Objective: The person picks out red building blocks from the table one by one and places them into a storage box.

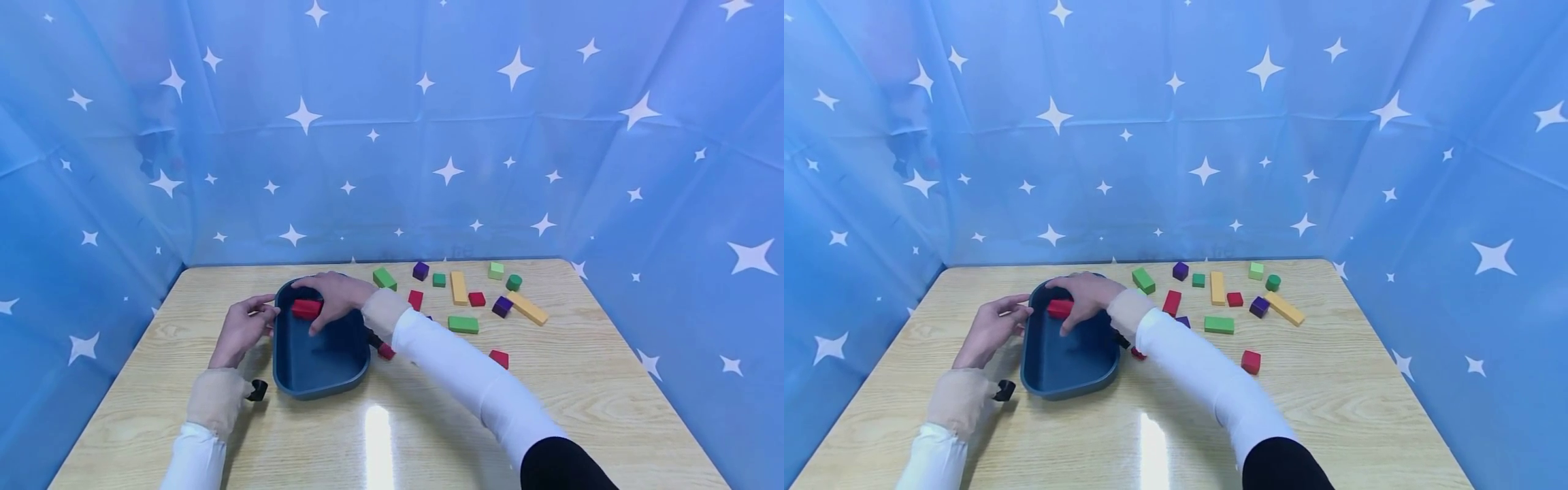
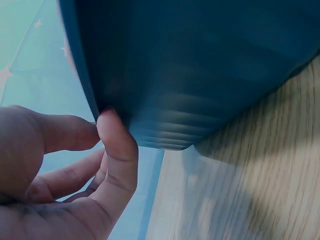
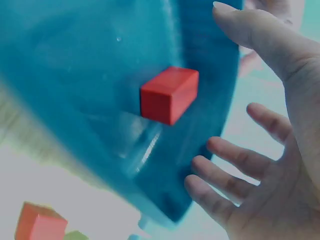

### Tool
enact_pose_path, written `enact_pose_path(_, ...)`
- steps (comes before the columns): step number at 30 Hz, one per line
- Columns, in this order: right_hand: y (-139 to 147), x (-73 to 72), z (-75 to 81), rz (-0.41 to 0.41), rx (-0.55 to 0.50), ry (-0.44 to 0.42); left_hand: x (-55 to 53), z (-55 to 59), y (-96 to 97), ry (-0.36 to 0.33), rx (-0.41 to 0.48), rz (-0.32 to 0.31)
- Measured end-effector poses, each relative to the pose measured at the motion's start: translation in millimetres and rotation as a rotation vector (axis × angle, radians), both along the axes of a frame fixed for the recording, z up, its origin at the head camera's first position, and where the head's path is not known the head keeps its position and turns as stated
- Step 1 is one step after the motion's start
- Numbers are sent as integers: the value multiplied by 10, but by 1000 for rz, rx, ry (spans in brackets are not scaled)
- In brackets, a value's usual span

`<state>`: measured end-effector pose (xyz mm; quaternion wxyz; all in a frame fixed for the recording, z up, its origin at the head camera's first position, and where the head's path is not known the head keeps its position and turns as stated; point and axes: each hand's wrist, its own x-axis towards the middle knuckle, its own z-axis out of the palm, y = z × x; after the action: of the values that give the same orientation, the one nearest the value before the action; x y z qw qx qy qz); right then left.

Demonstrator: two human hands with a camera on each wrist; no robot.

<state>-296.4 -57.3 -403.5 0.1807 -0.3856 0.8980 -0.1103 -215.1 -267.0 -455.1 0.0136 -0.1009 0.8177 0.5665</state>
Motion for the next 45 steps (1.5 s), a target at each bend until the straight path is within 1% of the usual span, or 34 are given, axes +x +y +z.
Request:
enact_pose_path(3, 117, 2, 84, 2, -39, 2, -1, -3, -6, -3, -7, 3)
enact_pose_path(8, 320, -13, 223, 5, -115, 37, -11, -9, -6, 3, -1, 5)
enact_pose_path(11, 446, -39, 270, -3, -147, 51, -13, -10, -2, 15, 6, -2)
enact_pose_path(15, 632, -77, 311, -27, -160, 66, -10, -12, -1, 22, 7, -5)
enact_pose_path(18, 788, -102, 323, -60, -174, 69, -12, -12, 5, 21, 9, -3)
enact_pose_path(25, 1164, -143, 263, -159, -179, 92, -7, -16, 11, 23, 7, -2)
enact_pose_path(30, 1415, -165, 199, -227, -174, 74, -5, -24, 12, 20, 0, 1)
enact_pose_path(37, 1654, -199, 82, -261, -164, 62, -3, -14, -7, -5, -11, 7)
enact_pose_path(41, 1740, -215, 4, -275, -165, 52, -5, -12, -11, -7, -11, 7)
enact_pose_path(45, 1790, -225, -85, -298, -136, 39, -3, -19, -7, -5, -11, 2)
